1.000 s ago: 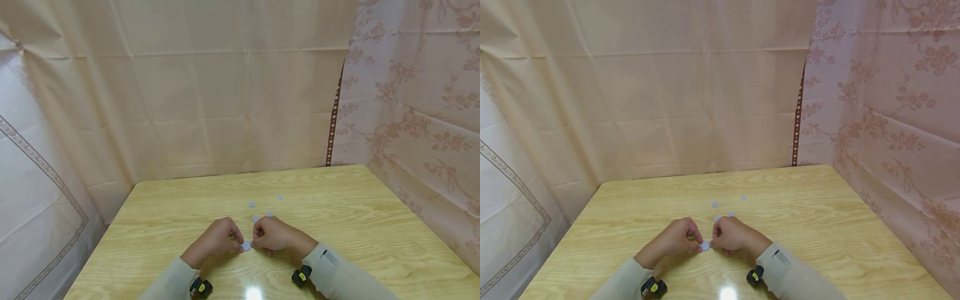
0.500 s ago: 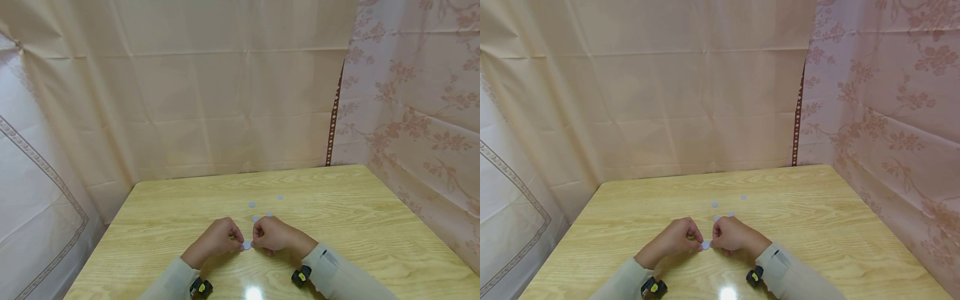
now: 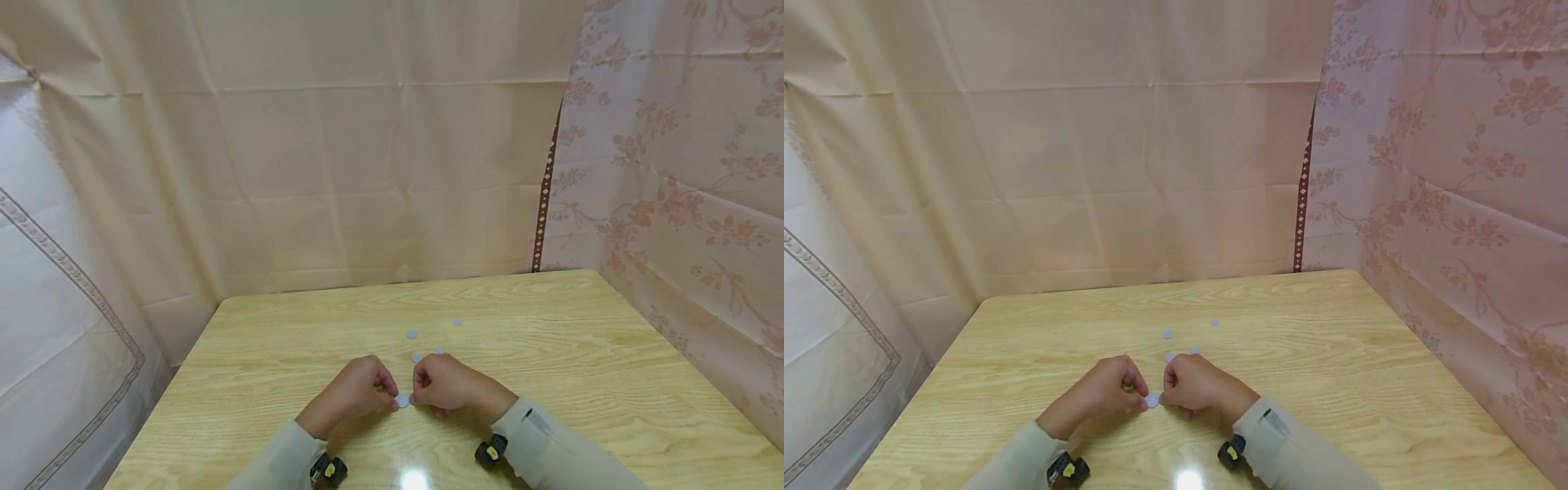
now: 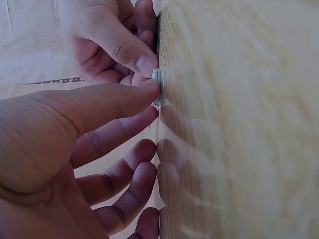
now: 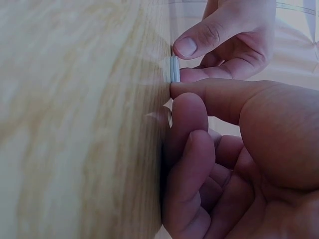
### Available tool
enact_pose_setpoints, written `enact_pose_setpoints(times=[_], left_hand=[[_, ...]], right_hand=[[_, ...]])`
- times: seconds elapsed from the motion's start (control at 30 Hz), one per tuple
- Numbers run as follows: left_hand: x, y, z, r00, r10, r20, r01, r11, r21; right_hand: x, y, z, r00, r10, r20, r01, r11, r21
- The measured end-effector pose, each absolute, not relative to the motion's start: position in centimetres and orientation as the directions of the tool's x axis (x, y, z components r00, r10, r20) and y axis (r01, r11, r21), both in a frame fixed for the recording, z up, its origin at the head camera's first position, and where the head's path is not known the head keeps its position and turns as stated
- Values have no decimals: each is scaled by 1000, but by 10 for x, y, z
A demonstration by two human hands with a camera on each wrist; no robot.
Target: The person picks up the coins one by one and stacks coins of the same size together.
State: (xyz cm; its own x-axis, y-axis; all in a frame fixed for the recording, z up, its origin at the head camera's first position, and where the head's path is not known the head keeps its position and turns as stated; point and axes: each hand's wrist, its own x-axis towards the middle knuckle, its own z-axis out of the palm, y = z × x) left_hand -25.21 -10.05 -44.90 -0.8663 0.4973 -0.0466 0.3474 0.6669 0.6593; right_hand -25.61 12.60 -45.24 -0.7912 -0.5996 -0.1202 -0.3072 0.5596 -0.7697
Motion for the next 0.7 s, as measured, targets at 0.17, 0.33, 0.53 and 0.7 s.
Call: enact_pose_setpoints(times=[0.17,0.33,0.53,0.7], left_hand=[[-252,-101,-447,-854,519,-46,367,662,654],[-251,-100,-447,-839,544,-32,398,652,645],[-250,-95,-447,-833,552,-28,416,660,625],[-248,-92,-446,-828,560,-7,454,677,579]], right_hand=[[-258,126,-452,-785,-607,-126,-303,553,-776],[-261,127,-453,-778,-615,-126,-303,544,-783],[-264,128,-452,-792,-601,-110,-313,554,-772],[-265,127,-450,-811,-580,-81,-321,556,-767]])
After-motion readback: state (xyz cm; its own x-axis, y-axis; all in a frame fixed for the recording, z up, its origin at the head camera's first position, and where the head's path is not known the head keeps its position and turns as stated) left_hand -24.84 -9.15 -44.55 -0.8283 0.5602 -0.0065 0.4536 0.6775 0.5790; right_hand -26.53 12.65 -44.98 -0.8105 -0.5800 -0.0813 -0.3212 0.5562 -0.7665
